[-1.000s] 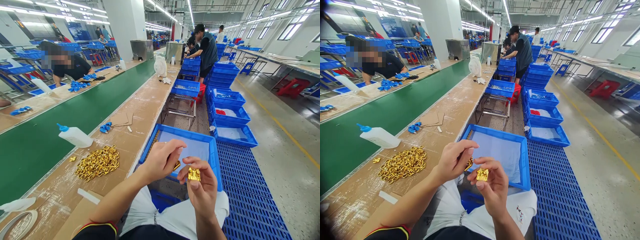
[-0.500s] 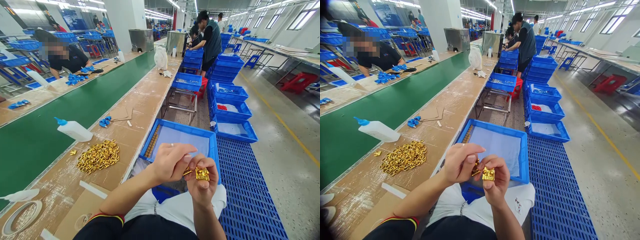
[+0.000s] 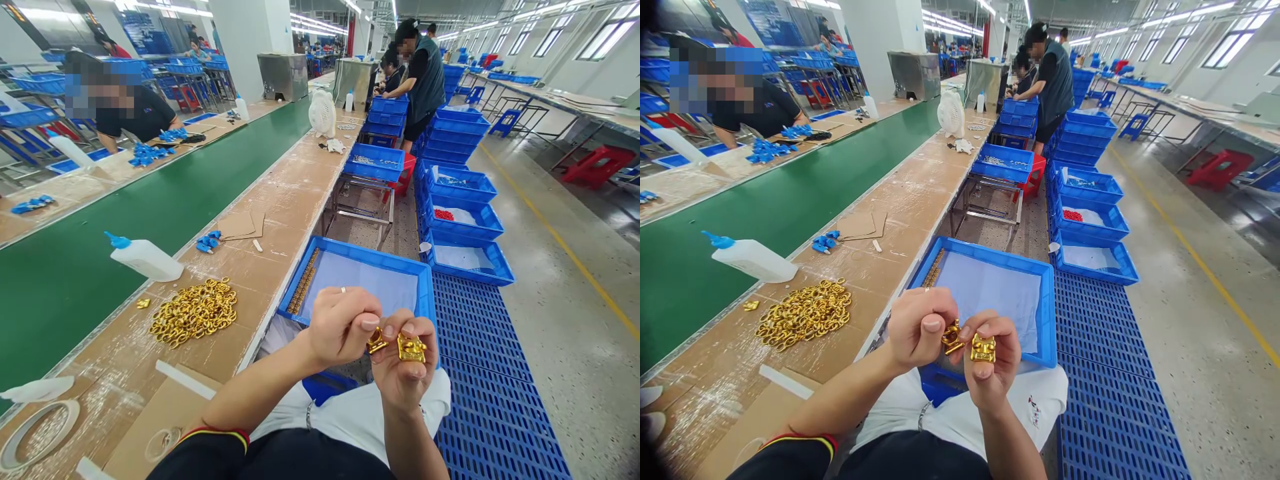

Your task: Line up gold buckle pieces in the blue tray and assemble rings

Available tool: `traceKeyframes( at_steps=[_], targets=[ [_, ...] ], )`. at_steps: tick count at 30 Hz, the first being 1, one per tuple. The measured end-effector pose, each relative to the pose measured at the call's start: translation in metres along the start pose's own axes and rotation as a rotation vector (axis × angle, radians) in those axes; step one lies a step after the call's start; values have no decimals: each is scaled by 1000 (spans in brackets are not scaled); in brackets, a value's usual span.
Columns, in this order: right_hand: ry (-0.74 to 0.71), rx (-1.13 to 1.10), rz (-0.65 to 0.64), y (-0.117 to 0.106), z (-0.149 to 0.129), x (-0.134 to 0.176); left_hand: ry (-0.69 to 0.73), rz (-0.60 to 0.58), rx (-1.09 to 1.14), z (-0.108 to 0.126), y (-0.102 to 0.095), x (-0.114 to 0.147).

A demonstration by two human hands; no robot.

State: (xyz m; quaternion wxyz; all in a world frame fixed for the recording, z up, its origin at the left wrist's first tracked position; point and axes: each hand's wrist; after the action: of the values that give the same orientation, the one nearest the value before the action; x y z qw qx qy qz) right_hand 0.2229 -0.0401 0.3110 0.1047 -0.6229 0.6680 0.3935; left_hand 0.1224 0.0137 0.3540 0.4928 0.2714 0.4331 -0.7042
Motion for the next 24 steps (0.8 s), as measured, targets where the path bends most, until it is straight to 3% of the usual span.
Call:
traceKeyframes(
  at_steps=[6,14,17,21,24],
  targets=[
    [-51,27,-5,0,1,-2,-33,19,-41,1,1,1],
    [-238,196,-30,-7,6,3,-102,69,-127,8,2,8],
    [-352,322,-90,-12,7,2,-110,77,-149,9,6,14],
    [-499,482,-209,-15,3,-1,35,139,-180,6,10,26],
    [-556,549,-309,-15,-3,3,54,161,-79,4,7,36]
  ],
)
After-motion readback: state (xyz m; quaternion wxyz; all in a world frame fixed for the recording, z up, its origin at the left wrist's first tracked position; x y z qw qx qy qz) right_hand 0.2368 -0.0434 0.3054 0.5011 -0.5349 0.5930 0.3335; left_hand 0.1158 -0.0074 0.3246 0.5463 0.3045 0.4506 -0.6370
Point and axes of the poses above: each hand's wrist, its own x-axis away from the middle knuckle, its own y-axis out of the palm, z = x × y, and after that the axes turned 9 degrees about -z, right-handed
